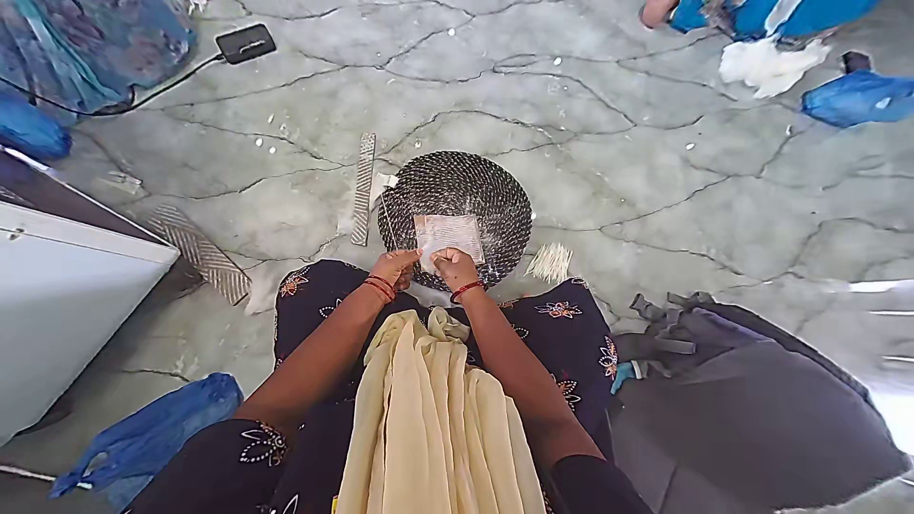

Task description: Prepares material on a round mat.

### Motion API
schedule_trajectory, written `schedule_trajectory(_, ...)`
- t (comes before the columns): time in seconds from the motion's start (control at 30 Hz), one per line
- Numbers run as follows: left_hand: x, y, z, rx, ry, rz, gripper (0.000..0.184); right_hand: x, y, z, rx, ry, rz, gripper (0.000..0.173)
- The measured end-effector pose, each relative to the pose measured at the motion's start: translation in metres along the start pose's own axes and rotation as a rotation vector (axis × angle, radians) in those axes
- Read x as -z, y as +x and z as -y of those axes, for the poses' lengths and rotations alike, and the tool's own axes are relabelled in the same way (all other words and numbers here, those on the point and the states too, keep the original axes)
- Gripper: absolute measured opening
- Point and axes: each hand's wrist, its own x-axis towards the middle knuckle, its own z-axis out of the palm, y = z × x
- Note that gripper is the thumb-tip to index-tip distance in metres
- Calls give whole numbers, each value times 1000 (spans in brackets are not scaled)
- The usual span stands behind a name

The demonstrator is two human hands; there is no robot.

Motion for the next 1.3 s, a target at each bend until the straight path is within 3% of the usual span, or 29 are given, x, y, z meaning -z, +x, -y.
schedule_trajectory(0.13, -1, 0, -2, 18, -17, -80, 9, 2, -1, 2, 17, -124, 26, 25)
schedule_trajectory(0.33, -2, -1, -3, 44, 2, -84, 9, 0, -4, 3, 13, 31, 16, 36)
schedule_trajectory(0.43, -2, -1, -2, 37, 43, -68, 9, -4, -2, -1, 68, 60, -9, 28)
schedule_trajectory(0.57, -2, -1, -1, 36, 59, -56, 11, -5, 3, -6, -6, 112, -72, 21)
schedule_trajectory(0.83, -2, 4, -4, 90, -47, -172, 12, -4, -4, 0, -205, 305, 10, 64)
schedule_trajectory(0.9, -4, 5, -5, 111, -56, -199, 13, -5, -3, 1, -219, 294, 42, 59)
schedule_trajectory(1.0, -7, 6, -9, 166, -55, -236, 14, -9, 1, 4, -237, 285, 10, 27)
schedule_trajectory(1.07, -9, 9, -11, 183, -64, -259, 13, -7, 10, 5, -225, 217, -22, 20)
schedule_trajectory(1.2, -10, 17, -14, 232, -98, -311, 13, 13, 42, 11, -179, -239, 46, 29)
schedule_trajectory(1.3, -9, 22, -13, 233, -147, -360, 32, 20, 70, 13, -196, -502, 118, 29)
